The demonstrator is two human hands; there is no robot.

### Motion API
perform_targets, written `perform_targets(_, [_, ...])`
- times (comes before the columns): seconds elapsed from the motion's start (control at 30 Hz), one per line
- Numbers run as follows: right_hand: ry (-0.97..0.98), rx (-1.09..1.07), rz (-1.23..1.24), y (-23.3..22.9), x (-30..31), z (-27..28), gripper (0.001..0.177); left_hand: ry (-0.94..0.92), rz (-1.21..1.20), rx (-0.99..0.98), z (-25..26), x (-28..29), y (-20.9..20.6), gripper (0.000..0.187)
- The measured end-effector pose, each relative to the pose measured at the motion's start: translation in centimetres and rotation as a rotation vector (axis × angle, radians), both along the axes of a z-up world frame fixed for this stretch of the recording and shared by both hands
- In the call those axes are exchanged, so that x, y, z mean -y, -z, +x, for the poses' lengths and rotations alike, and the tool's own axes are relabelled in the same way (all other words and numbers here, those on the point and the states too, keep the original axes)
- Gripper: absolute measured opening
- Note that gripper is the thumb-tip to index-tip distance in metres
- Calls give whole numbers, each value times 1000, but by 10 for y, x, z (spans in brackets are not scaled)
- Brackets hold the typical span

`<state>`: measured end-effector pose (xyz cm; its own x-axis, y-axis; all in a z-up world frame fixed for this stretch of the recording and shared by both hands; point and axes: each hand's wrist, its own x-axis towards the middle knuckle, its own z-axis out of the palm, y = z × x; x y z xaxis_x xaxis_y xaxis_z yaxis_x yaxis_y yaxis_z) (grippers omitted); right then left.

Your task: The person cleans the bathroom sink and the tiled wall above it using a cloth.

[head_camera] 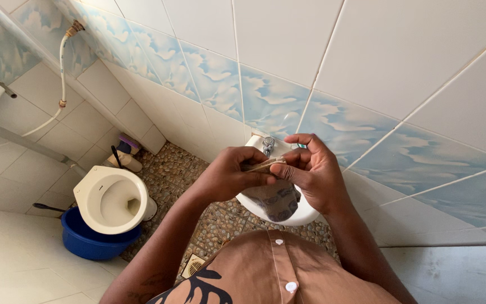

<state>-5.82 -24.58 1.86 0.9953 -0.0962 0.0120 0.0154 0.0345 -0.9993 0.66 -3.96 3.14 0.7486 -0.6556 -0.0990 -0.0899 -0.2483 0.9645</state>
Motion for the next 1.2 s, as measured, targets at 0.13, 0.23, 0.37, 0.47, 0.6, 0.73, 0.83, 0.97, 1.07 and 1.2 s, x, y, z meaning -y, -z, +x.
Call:
perform_targets(0.13, [-10, -3, 111, 0, 14, 3, 59, 9, 164, 163, 6, 6, -8, 34])
perform_targets(0.23, [-94, 125, 218, 10, 32, 16, 63, 107, 8, 432, 14, 10, -19, 30])
perform_targets(0.37, [-417, -8, 676, 48, 45, 47, 65, 236, -121, 335, 26, 16, -42, 27])
perform_targets(0.47, [-528, -82, 753, 98, 40, 72, 61, 287, -95, 236, 34, 16, -65, 23])
perform_targets(0.6, [-177, -204, 745, 173, 41, 84, 60, 275, -198, 178, 49, 7, -81, 21])
perform_targets(0.73, [-71, -198, 932, 195, 31, 71, 57, 158, -382, -16, 75, 5, -61, 22])
perform_targets(0.83, [-458, -13, 1250, 154, 16, 53, 44, -61, -261, -78, 94, 6, -30, 21])
perform_targets(0.97, [-508, -323, 1332, 114, 8, 29, 74, -346, 86, 77, 101, -7, 8, 24])
perform_targets(1.07, [-430, -310, 1113, 128, 21, 19, 58, -365, 251, 201, 99, -18, 18, 27])
perform_targets(1.2, [-454, -364, 1045, 160, 32, 16, 39, -258, 346, 392, 91, -38, 22, 30])
